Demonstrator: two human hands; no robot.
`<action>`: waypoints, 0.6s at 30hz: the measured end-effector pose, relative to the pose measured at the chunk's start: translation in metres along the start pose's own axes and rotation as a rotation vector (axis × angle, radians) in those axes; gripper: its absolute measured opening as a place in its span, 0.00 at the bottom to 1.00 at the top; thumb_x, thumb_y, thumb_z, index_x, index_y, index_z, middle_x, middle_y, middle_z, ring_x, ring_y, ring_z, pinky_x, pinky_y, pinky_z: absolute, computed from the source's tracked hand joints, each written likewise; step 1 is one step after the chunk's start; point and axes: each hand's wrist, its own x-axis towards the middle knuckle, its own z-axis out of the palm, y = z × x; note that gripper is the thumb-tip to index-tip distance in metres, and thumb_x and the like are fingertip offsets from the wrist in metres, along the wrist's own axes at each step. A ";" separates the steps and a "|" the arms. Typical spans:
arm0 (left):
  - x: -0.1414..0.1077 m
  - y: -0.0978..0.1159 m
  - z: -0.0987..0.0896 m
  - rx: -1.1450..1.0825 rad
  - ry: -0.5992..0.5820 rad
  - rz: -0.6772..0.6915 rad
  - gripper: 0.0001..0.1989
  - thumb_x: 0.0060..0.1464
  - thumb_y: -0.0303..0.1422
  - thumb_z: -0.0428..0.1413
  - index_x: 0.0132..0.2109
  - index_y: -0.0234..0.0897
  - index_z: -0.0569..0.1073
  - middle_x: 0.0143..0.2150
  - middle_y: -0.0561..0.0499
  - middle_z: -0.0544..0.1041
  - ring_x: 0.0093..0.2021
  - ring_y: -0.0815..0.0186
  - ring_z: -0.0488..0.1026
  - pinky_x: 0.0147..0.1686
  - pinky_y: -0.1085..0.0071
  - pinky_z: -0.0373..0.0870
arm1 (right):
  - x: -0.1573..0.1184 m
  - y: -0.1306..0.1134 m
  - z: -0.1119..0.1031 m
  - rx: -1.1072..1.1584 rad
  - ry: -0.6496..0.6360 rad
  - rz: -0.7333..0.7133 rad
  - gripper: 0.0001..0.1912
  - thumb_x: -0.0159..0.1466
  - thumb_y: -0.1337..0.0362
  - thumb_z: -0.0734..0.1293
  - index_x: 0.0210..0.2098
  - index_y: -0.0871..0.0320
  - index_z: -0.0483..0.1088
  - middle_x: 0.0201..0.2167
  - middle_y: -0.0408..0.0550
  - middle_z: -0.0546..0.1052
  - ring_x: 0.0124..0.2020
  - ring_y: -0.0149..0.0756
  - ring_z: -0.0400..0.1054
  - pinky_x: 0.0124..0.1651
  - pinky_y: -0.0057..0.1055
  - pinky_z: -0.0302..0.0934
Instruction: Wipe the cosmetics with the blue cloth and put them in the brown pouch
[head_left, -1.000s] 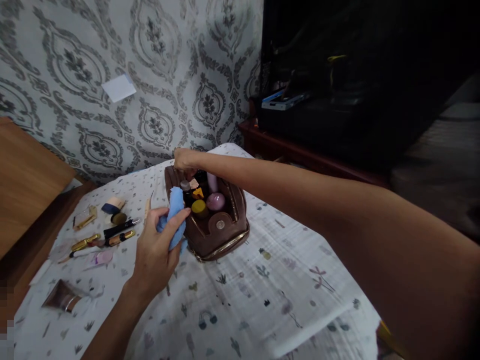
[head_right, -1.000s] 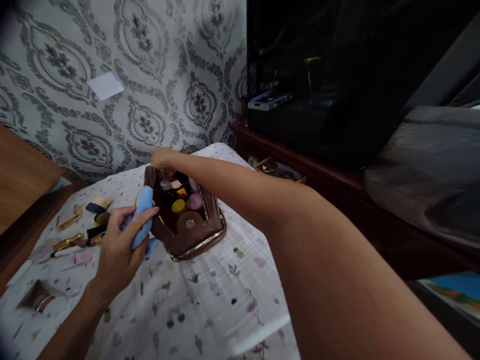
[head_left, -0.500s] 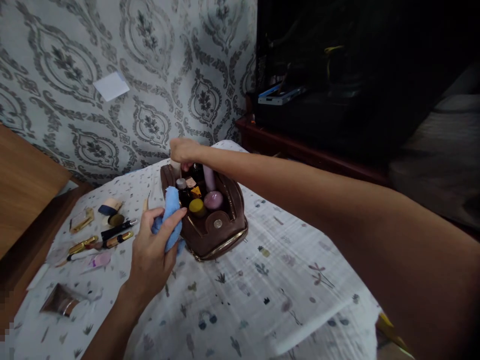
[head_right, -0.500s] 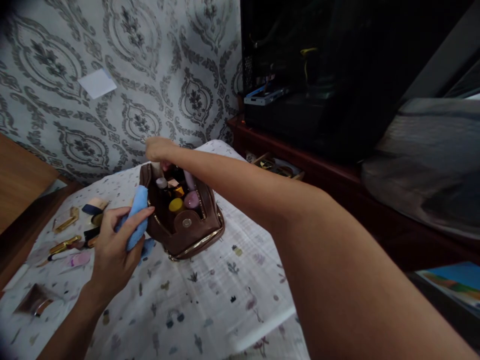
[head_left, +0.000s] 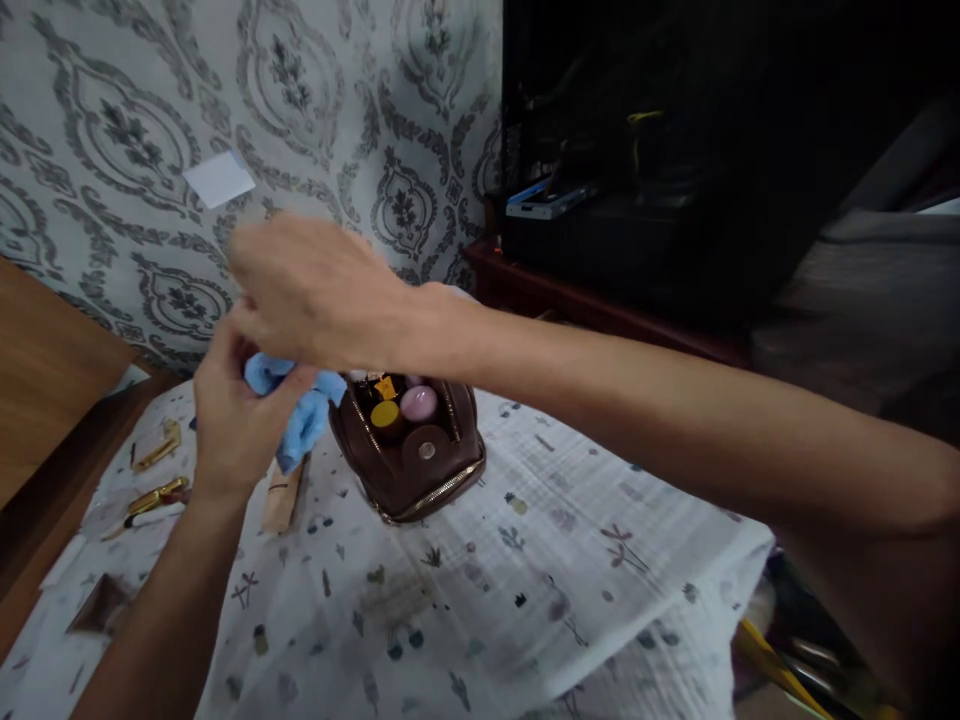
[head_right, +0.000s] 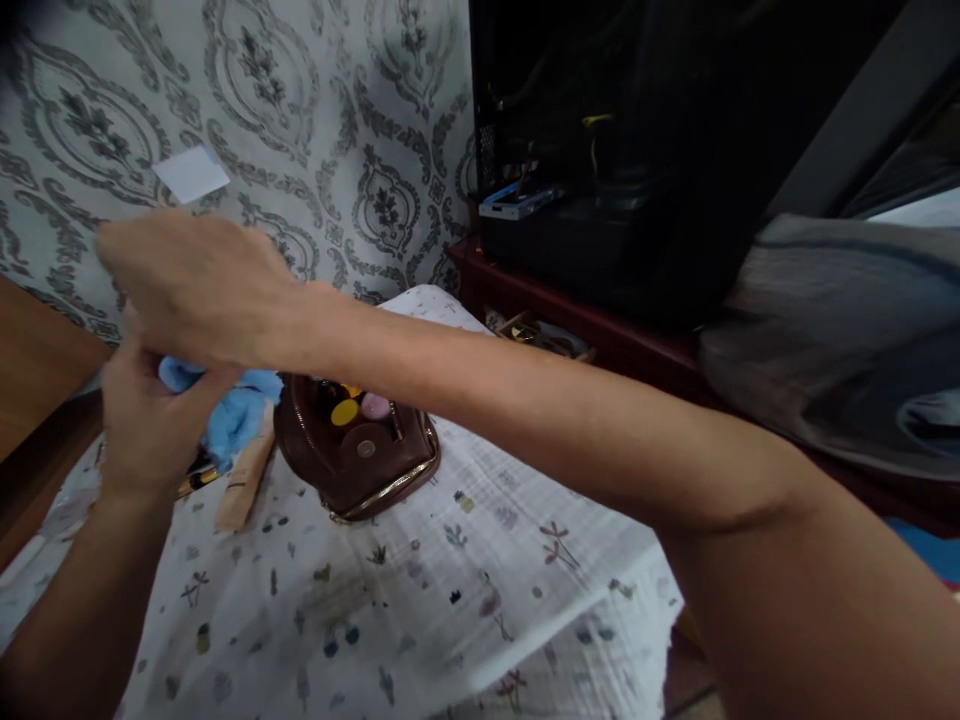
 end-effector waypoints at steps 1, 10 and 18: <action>0.000 0.002 -0.001 0.006 0.007 0.003 0.22 0.49 0.42 0.66 0.46 0.33 0.74 0.42 0.53 0.78 0.45 0.63 0.75 0.44 0.66 0.74 | -0.003 -0.003 0.001 -0.018 -0.007 -0.060 0.09 0.69 0.66 0.62 0.30 0.58 0.65 0.34 0.42 0.70 0.50 0.39 0.68 0.50 0.30 0.61; -0.008 -0.002 -0.011 -0.349 0.174 -0.293 0.09 0.57 0.40 0.59 0.40 0.40 0.74 0.45 0.57 0.81 0.54 0.60 0.76 0.39 0.65 0.77 | -0.013 0.047 0.016 0.521 -0.190 0.026 0.17 0.66 0.56 0.70 0.49 0.59 0.68 0.39 0.44 0.75 0.40 0.31 0.72 0.39 0.24 0.67; -0.012 0.011 0.003 -0.393 -0.052 -0.423 0.15 0.53 0.42 0.61 0.44 0.38 0.75 0.25 0.57 0.77 0.20 0.70 0.72 0.20 0.74 0.69 | -0.023 0.066 0.013 0.851 -0.035 0.250 0.09 0.66 0.63 0.70 0.45 0.58 0.68 0.28 0.40 0.74 0.26 0.26 0.70 0.29 0.19 0.65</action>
